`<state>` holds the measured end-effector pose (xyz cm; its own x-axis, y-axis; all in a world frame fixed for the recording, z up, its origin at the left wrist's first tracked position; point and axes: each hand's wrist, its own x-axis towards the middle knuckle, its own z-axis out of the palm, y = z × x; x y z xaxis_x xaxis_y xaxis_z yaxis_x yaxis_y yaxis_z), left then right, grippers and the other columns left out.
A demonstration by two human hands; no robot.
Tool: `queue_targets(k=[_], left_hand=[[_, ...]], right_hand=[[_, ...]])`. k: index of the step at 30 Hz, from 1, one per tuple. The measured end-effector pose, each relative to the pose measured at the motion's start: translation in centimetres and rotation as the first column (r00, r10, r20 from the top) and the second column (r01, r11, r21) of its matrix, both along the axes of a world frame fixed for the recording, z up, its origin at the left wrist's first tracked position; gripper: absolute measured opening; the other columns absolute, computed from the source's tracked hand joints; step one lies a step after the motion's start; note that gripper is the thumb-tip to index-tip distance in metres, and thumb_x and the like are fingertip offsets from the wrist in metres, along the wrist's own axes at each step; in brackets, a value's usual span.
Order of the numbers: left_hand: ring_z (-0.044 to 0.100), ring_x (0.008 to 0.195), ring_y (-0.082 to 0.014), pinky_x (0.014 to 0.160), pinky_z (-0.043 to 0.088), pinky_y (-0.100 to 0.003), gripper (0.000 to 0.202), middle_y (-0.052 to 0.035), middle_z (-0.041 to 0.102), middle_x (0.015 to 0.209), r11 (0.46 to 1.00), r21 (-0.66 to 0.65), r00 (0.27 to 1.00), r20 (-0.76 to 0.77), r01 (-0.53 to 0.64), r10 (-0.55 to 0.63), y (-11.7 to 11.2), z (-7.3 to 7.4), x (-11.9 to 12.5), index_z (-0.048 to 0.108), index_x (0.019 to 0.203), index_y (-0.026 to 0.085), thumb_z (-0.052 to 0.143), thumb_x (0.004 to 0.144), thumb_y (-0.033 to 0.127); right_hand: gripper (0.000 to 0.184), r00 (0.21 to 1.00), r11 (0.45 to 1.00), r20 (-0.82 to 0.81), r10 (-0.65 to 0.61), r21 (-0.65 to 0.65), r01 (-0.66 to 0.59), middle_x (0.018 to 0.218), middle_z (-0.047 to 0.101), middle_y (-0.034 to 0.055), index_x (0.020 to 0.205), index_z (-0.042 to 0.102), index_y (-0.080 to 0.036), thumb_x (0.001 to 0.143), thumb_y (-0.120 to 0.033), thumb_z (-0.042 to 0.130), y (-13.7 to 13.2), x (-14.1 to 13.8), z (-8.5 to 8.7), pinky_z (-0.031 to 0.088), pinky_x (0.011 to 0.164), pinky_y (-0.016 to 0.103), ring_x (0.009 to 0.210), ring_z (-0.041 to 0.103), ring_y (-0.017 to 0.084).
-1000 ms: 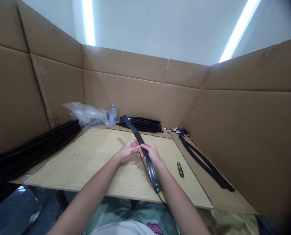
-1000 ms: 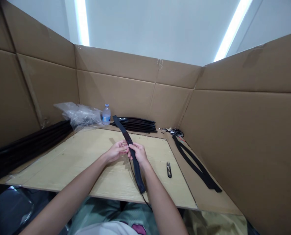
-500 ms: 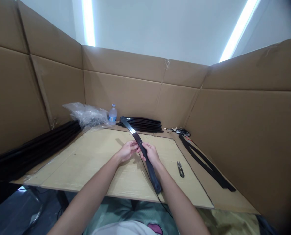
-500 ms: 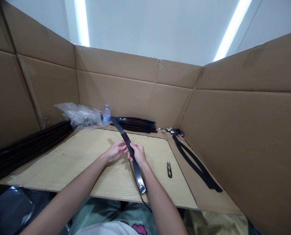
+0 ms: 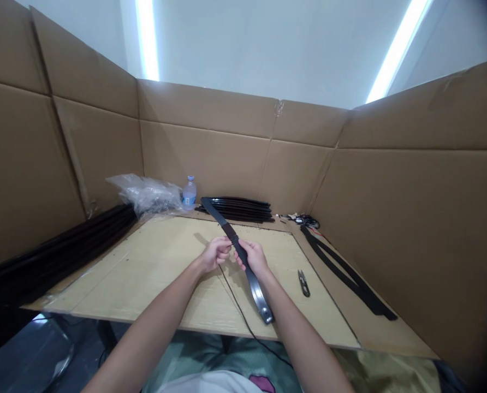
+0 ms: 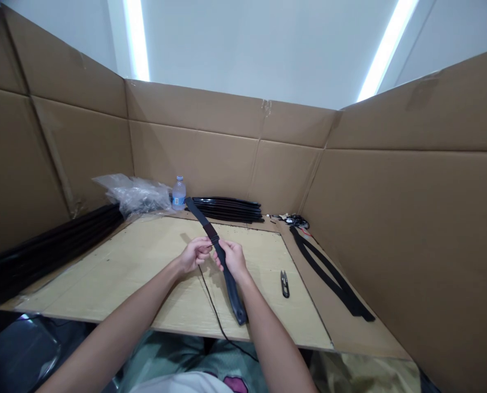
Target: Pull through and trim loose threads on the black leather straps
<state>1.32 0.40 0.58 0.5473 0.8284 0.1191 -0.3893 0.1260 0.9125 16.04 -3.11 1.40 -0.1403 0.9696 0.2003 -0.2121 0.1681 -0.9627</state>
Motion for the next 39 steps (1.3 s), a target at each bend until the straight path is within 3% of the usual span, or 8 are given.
queue_targets(k=[5,9,17,21,27,34,39], left_hand=[[0.023,0.036,-0.0008,0.035,0.008,-0.018,0.026,0.0041,0.046,0.052,0.996,0.072,0.998,-0.033,-0.045,0.047,-0.5,0.0,0.5,0.051,0.070,0.012,0.070,0.069,0.030],[0.017,0.035,-0.0007,0.035,0.007,-0.019,0.030,0.0089,0.035,0.045,0.995,0.086,0.998,-0.038,-0.054,0.057,-0.4,-0.2,0.8,0.051,0.069,0.012,0.071,0.069,0.034],[0.014,0.036,-0.0011,0.036,0.005,-0.019,0.032,0.0100,0.030,0.046,0.995,0.088,0.999,-0.028,-0.041,0.043,-0.3,-0.1,0.5,0.049,0.070,0.013,0.071,0.068,0.036],[0.012,0.038,-0.0019,0.036,0.007,-0.018,0.030,0.0109,0.025,0.048,0.994,0.107,0.999,-0.012,-0.035,0.036,-0.2,0.2,-0.3,0.055,0.079,0.012,0.071,0.066,0.033],[0.013,0.038,-0.0010,0.037,0.005,-0.019,0.033,0.0096,0.030,0.047,0.990,0.134,0.998,-0.033,-0.047,0.052,-0.7,0.8,-0.6,0.062,0.085,0.009,0.075,0.062,0.027],[0.016,0.036,-0.0013,0.036,0.006,-0.020,0.031,0.0086,0.033,0.046,0.985,0.128,0.991,-0.051,-0.117,0.125,-0.9,0.9,-0.3,0.065,0.084,0.010,0.074,0.063,0.030],[0.017,0.037,-0.0013,0.036,0.006,-0.019,0.026,0.0074,0.035,0.049,0.982,0.116,0.986,-0.049,-0.151,0.157,-0.6,0.9,-0.5,0.062,0.074,0.010,0.074,0.065,0.031]], right_hand=[[0.034,1.000,1.000,0.022,-0.009,0.018,0.009,0.051,0.057,-0.0002,0.067,0.056,-0.013,0.078,-0.045,0.054,-0.1,-0.1,-0.1,0.033,0.026,0.017,0.031,0.044,0.008],[0.035,0.999,0.999,0.046,-0.021,0.025,0.019,0.050,0.056,-0.0009,0.068,0.055,-0.014,0.079,-0.046,0.053,-0.1,0.1,0.0,0.032,0.025,0.017,0.031,0.044,0.008],[0.036,0.996,0.999,0.083,-0.031,0.032,0.029,0.048,0.055,-0.0019,0.068,0.054,-0.014,0.078,-0.049,0.053,-0.1,0.0,0.1,0.032,0.024,0.017,0.030,0.043,0.008],[0.039,0.996,1.000,0.092,0.013,0.010,-0.014,0.050,0.057,-0.0010,0.069,0.053,-0.014,0.079,-0.052,0.052,-0.3,0.1,0.1,0.033,0.025,0.017,0.031,0.045,0.008],[0.034,0.987,0.994,0.123,0.100,-0.057,-0.093,0.042,0.052,-0.0057,0.078,0.056,-0.013,0.062,-0.039,0.073,-0.4,0.4,0.2,0.032,0.027,0.016,0.029,0.041,0.007],[0.026,0.992,0.989,0.046,0.116,-0.096,-0.111,0.040,0.042,-0.0096,0.080,0.057,-0.013,0.064,-0.031,0.067,0.0,0.8,0.2,0.023,0.026,0.014,0.028,0.030,0.004],[0.024,0.992,0.985,-0.032,0.126,-0.113,-0.129,0.049,0.049,-0.0054,0.080,0.057,-0.013,0.065,-0.031,0.062,0.1,0.7,0.5,0.026,0.028,0.016,0.034,0.038,0.005]])
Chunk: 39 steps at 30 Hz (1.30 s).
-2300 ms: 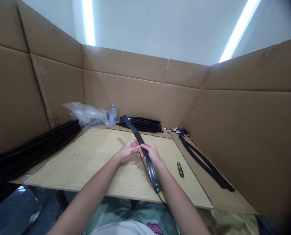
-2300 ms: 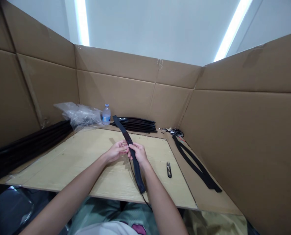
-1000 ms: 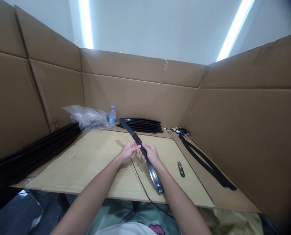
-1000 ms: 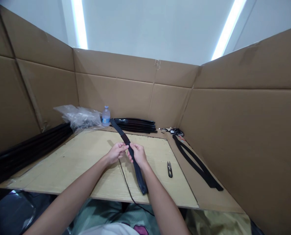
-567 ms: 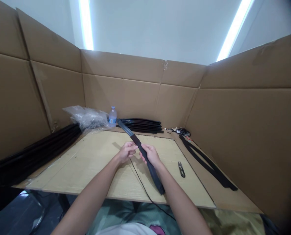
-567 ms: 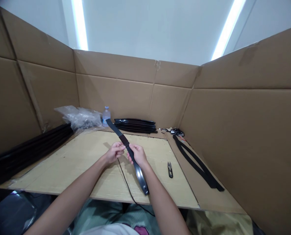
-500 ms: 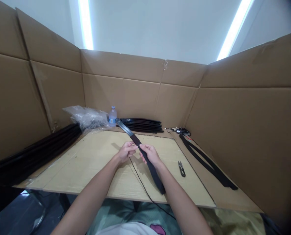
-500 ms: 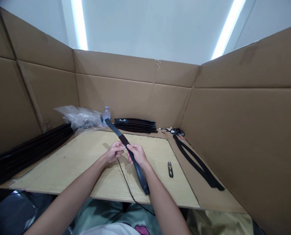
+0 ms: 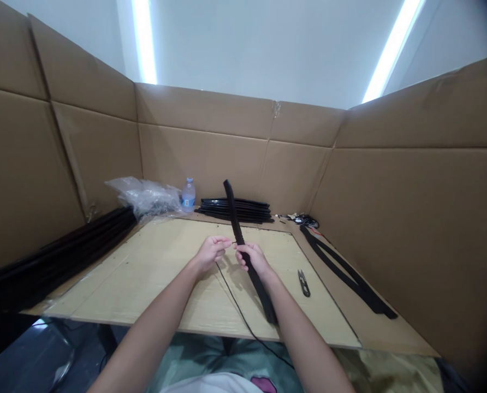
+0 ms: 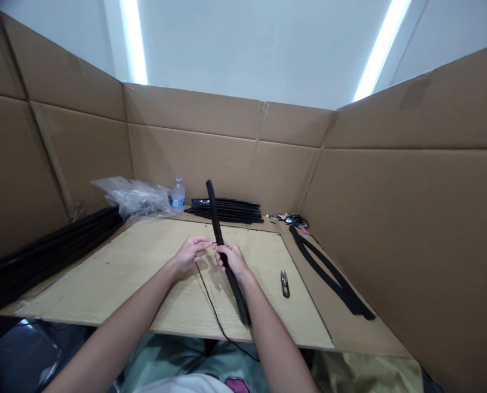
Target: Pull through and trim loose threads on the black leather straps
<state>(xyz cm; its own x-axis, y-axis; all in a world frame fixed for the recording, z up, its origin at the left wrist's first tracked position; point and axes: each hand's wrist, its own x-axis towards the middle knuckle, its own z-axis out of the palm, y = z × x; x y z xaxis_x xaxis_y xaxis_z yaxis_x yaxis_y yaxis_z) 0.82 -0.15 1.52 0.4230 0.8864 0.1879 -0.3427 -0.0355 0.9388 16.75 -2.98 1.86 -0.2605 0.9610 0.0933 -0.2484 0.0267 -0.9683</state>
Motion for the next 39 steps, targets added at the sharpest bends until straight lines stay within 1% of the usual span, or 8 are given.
queue_targets(k=[3,9,13,16,22,30,34,39], left_hand=[[0.016,0.037,-0.0014,0.036,0.006,-0.019,0.027,0.0084,0.031,0.049,1.000,-0.007,1.000,0.010,0.004,-0.004,0.1,0.0,-0.1,0.059,0.070,0.010,0.073,0.066,0.032],[0.015,0.037,-0.0013,0.036,0.007,-0.017,0.029,0.0105,0.023,0.050,1.000,-0.025,0.997,0.072,-0.002,0.003,0.2,0.2,-0.5,0.051,0.069,0.013,0.073,0.066,0.032],[0.016,0.036,-0.0009,0.036,0.007,-0.017,0.030,0.0108,0.023,0.049,0.999,-0.033,0.995,0.104,-0.001,0.004,0.2,0.2,-0.7,0.050,0.070,0.014,0.074,0.065,0.031],[0.016,0.036,-0.0007,0.035,0.008,-0.016,0.029,0.0107,0.024,0.049,0.999,-0.037,0.993,0.120,0.000,0.005,0.3,0.1,-0.7,0.051,0.072,0.013,0.074,0.065,0.030],[0.014,0.037,-0.0005,0.035,0.007,-0.016,0.031,0.0105,0.024,0.051,0.999,-0.034,0.986,0.166,-0.030,0.035,0.9,0.0,-1.4,0.047,0.071,0.014,0.074,0.065,0.030],[0.018,0.037,-0.0020,0.036,0.013,-0.016,0.029,0.0104,0.022,0.050,0.999,-0.029,0.994,0.104,0.040,-0.037,1.2,-0.3,-1.6,0.045,0.067,0.015,0.070,0.069,0.029],[0.029,0.039,-0.0035,0.041,0.025,-0.016,0.026,0.0087,0.033,0.051,0.998,-0.013,0.997,0.039,0.065,-0.064,1.2,-1.3,-0.6,0.047,0.070,0.015,0.067,0.073,0.033],[0.054,0.060,-0.0119,0.061,0.041,-0.023,0.025,-0.0022,0.056,0.065,0.988,0.028,0.987,-0.045,0.153,-0.152,0.2,-1.8,0.9,0.054,0.070,0.012,0.071,0.069,0.031]], right_hand=[[0.026,1.000,1.000,-0.013,-0.015,-0.006,0.015,0.052,0.052,-0.0040,0.080,0.058,-0.012,0.065,-0.032,0.063,0.1,0.1,0.0,0.030,0.030,0.016,0.037,0.042,0.006],[0.027,0.999,0.999,0.022,-0.041,-0.009,0.041,0.047,0.053,-0.0031,0.068,0.054,-0.013,0.062,-0.033,0.071,0.1,0.7,0.1,0.030,0.029,0.016,0.033,0.042,0.006],[0.030,0.999,0.999,-0.006,-0.035,-0.005,0.035,0.039,0.044,-0.0087,0.071,0.050,-0.016,0.061,-0.034,0.072,-0.1,0.6,0.2,0.025,0.027,0.015,0.029,0.033,0.005],[0.029,0.998,0.999,-0.038,-0.040,-0.003,0.040,0.040,0.040,-0.0097,0.073,0.052,-0.015,0.063,-0.035,0.071,-0.1,0.3,0.2,0.026,0.029,0.015,0.030,0.032,0.004],[0.030,0.995,0.997,-0.070,-0.073,0.006,0.074,0.050,0.050,-0.0050,0.088,0.057,-0.012,0.070,-0.036,0.063,0.3,0.5,0.2,0.025,0.029,0.015,0.035,0.037,0.005],[0.031,0.990,0.987,-0.068,-0.125,0.088,0.131,0.054,0.057,-0.0025,0.080,0.048,-0.017,0.070,-0.041,0.065,0.2,0.7,0.2,0.029,0.028,0.016,0.035,0.041,0.007],[0.029,0.989,0.984,-0.057,-0.136,0.107,0.141,0.056,0.059,-0.0018,0.080,0.049,-0.017,0.072,-0.041,0.063,0.0,0.9,0.2,0.030,0.029,0.015,0.035,0.042,0.006],[0.028,0.994,0.987,-0.029,-0.105,0.116,0.107,0.054,0.059,-0.0020,0.081,0.051,-0.016,0.072,-0.040,0.062,0.2,0.2,-0.4,0.030,0.027,0.015,0.034,0.043,0.007]])
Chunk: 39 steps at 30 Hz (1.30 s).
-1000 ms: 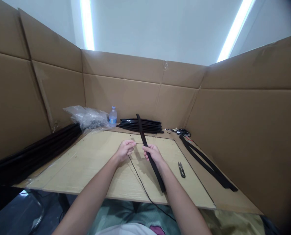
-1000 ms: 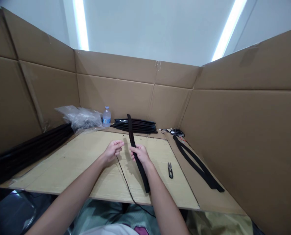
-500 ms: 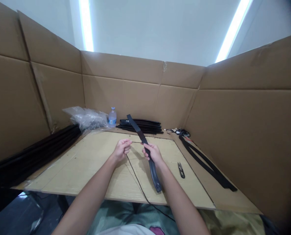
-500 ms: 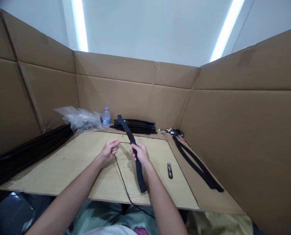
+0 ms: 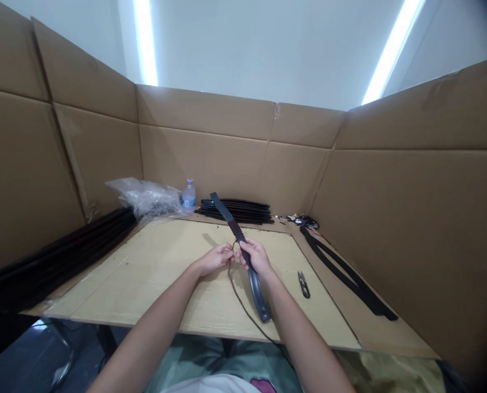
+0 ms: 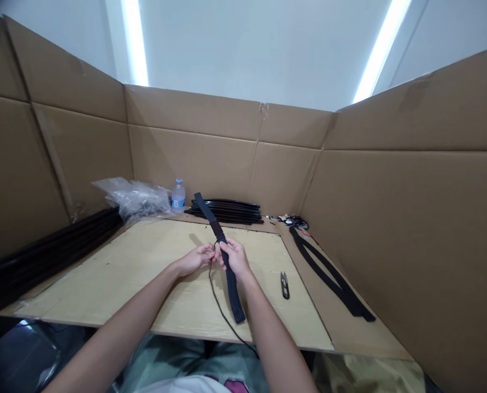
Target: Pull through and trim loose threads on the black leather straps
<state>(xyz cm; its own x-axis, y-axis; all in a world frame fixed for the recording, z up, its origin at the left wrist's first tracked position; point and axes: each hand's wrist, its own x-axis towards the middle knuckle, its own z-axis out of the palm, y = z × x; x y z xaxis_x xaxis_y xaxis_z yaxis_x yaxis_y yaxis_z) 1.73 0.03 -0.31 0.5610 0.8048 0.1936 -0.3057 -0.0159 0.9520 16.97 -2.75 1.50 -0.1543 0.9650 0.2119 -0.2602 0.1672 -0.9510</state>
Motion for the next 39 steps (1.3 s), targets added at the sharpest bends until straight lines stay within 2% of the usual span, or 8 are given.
queue_targets(k=[4,8,13,16,22,28,31,39], left_hand=[[0.061,0.066,-0.0189,0.069,0.045,-0.032,0.025,-0.0056,0.060,0.070,0.999,0.031,0.999,-0.004,0.034,-0.034,-0.6,0.5,0.2,0.054,0.079,0.013,0.069,0.069,0.030],[0.062,0.065,-0.0183,0.065,0.045,-0.029,0.026,-0.0049,0.062,0.069,0.995,0.084,0.999,-0.012,-0.052,0.053,0.1,0.6,-0.4,0.052,0.088,0.015,0.063,0.072,0.033],[0.058,0.058,-0.0147,0.055,0.041,-0.024,0.017,-0.0039,0.061,0.064,0.965,0.220,0.963,-0.193,-0.145,0.189,1.0,-0.7,-0.3,0.053,0.080,0.014,0.052,0.078,0.031],[0.058,0.061,-0.0154,0.061,0.043,-0.025,0.012,-0.0033,0.062,0.064,0.923,0.357,0.909,-0.322,-0.144,0.266,0.9,-1.4,-0.1,0.056,0.073,0.014,0.051,0.075,0.024],[0.056,0.094,-0.0216,0.088,0.040,-0.032,0.015,-0.0084,0.065,0.094,0.783,0.618,0.786,-0.451,-0.068,0.424,0.9,-1.5,-0.7,0.062,0.082,0.016,0.051,0.072,0.016],[0.058,0.080,-0.0197,0.085,0.041,-0.030,0.019,-0.0052,0.065,0.075,0.679,0.722,0.697,-0.555,0.133,0.453,1.3,-1.7,-1.4,0.061,0.062,0.017,0.047,0.075,0.014],[0.057,0.089,-0.0215,0.091,0.038,-0.032,0.022,-0.0067,0.066,0.085,0.633,0.752,0.665,-0.570,0.185,0.483,1.3,-1.8,-1.5,0.064,0.066,0.017,0.046,0.078,0.018],[0.048,0.112,-0.0255,0.102,0.028,-0.038,0.026,-0.0096,0.063,0.110,0.590,0.768,0.584,-0.605,0.248,0.542,1.8,-2.5,-1.7,0.068,0.087,0.018,0.044,0.082,0.022]], right_hand=[[0.028,0.999,1.000,0.031,0.021,-0.005,-0.021,0.054,0.059,-0.0024,0.083,0.054,-0.015,0.073,-0.040,0.060,0.1,-0.7,-0.6,0.032,0.027,0.016,0.032,0.043,0.007],[0.027,0.997,1.000,0.070,0.018,-0.010,-0.017,0.054,0.059,-0.0024,0.083,0.055,-0.015,0.074,-0.040,0.058,0.2,-0.7,-1.0,0.033,0.029,0.016,0.034,0.044,0.007],[0.026,0.988,0.999,0.155,-0.013,-0.043,0.020,0.054,0.060,-0.0010,0.081,0.056,-0.014,0.073,-0.038,0.058,0.5,-0.7,-1.7,0.035,0.029,0.016,0.034,0.046,0.007],[0.023,0.977,0.997,0.214,-0.025,-0.070,0.041,0.052,0.060,0.0002,0.079,0.056,-0.013,0.073,-0.035,0.058,0.6,-0.7,-2.1,0.034,0.028,0.017,0.033,0.046,0.008],[0.020,0.963,0.996,0.271,0.006,-0.085,0.018,0.053,0.061,0.0001,0.080,0.055,-0.014,0.075,-0.034,0.054,0.7,-0.6,-2.6,0.035,0.029,0.017,0.032,0.045,0.008],[0.024,0.935,0.989,0.325,0.142,-0.080,-0.123,0.055,0.063,0.0024,0.077,0.055,-0.013,0.074,-0.037,0.057,0.5,-0.7,-2.8,0.035,0.032,0.018,0.035,0.048,0.009],[0.025,0.925,0.988,0.347,0.157,-0.064,-0.143,0.056,0.062,0.0018,0.075,0.056,-0.013,0.074,-0.037,0.059,0.4,-0.4,-2.8,0.036,0.035,0.017,0.038,0.049,0.008],[0.024,0.901,0.982,0.390,0.189,-0.055,-0.183,0.057,0.062,0.0013,0.077,0.057,-0.012,0.074,-0.036,0.061,0.5,0.1,-3.0,0.037,0.038,0.018,0.040,0.050,0.008]])
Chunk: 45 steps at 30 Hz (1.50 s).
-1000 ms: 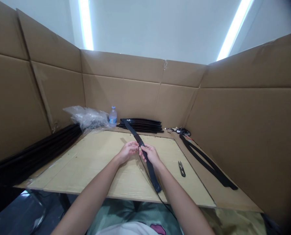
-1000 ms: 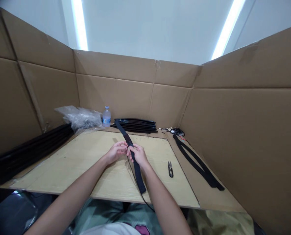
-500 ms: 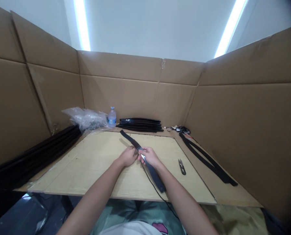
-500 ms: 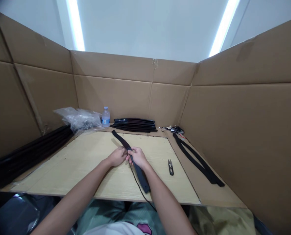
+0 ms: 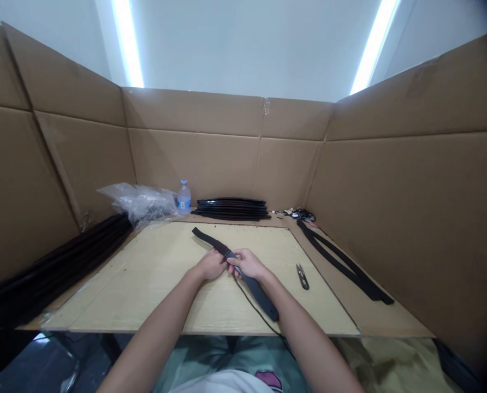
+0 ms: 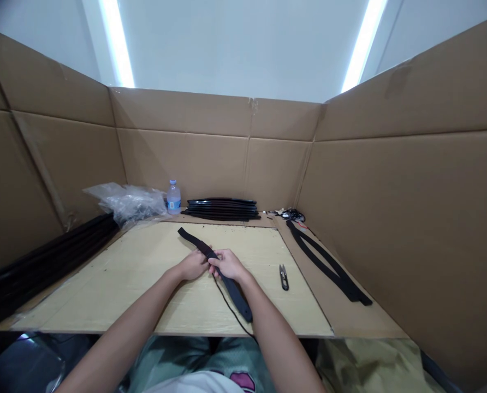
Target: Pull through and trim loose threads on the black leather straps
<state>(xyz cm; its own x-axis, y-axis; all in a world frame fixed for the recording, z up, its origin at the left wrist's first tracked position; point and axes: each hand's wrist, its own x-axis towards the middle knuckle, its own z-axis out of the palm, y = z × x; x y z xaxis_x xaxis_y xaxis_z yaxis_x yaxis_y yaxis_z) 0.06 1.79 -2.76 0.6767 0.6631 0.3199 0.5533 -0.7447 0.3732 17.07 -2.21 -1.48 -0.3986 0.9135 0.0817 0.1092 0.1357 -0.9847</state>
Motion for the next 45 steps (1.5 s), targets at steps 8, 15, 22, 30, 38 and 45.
queue_targets(k=[8,15,22,30,38,45], left_hand=[[0.045,0.117,-0.0242,0.104,0.026,-0.037,0.028,-0.0088,0.061,0.116,1.000,-0.005,0.999,-0.037,0.003,-0.004,0.0,0.0,0.0,0.068,0.088,0.018,0.042,0.085,0.026],[0.044,0.117,-0.0252,0.104,0.025,-0.038,0.026,-0.0098,0.061,0.114,0.999,-0.049,1.000,0.007,0.019,-0.019,-0.1,0.2,0.0,0.068,0.089,0.017,0.044,0.083,0.025],[0.049,0.109,-0.0253,0.101,0.028,-0.038,0.017,-0.0089,0.064,0.104,0.983,-0.173,0.984,0.178,0.056,-0.025,-0.6,0.8,0.1,0.066,0.077,0.017,0.050,0.078,0.023],[0.061,0.066,-0.0162,0.070,0.046,-0.029,0.022,-0.0048,0.063,0.066,0.856,-0.448,0.851,0.524,0.256,0.020,-1.1,1.2,1.9,0.053,0.065,0.015,0.039,0.081,0.021],[0.063,0.064,-0.0166,0.061,0.044,-0.026,0.022,-0.0036,0.059,0.068,0.698,-0.554,0.660,0.735,0.454,0.155,-1.4,1.7,2.4,0.054,0.082,0.012,0.053,0.081,0.034],[0.059,0.059,-0.0150,0.065,0.046,-0.029,0.030,-0.0033,0.060,0.064,0.634,-0.548,0.536,0.810,0.546,0.238,-1.4,2.1,2.0,0.056,0.084,0.011,0.068,0.072,0.035]], right_hand=[[0.023,1.000,1.000,0.029,0.006,-0.001,-0.006,0.058,0.062,0.0020,0.079,0.057,-0.012,0.076,-0.035,0.059,0.2,0.1,-0.3,0.037,0.039,0.018,0.041,0.050,0.008],[0.024,0.999,1.000,0.036,0.002,-0.006,-0.002,0.058,0.063,0.0019,0.081,0.059,-0.012,0.077,-0.035,0.059,-0.1,0.1,0.1,0.037,0.039,0.019,0.040,0.050,0.008],[0.026,1.000,1.000,0.011,-0.009,0.013,0.009,0.057,0.062,0.0022,0.080,0.060,-0.011,0.075,-0.037,0.061,-0.1,0.1,0.2,0.037,0.039,0.019,0.041,0.050,0.008],[0.031,0.983,0.991,-0.132,-0.127,0.036,0.133,0.057,0.058,-0.0003,0.079,0.057,-0.013,0.074,-0.043,0.059,0.7,-0.1,-0.1,0.035,0.035,0.018,0.038,0.046,0.007],[0.033,0.952,0.977,-0.238,-0.193,0.041,0.209,0.056,0.056,-0.0020,0.084,0.057,-0.014,0.073,-0.045,0.060,0.4,-0.1,0.9,0.036,0.036,0.018,0.039,0.045,0.007],[0.033,0.948,0.981,-0.265,-0.178,0.023,0.191,0.057,0.056,-0.0016,0.084,0.057,-0.014,0.073,-0.045,0.060,-0.1,-0.4,1.4,0.036,0.034,0.018,0.038,0.044,0.007]])
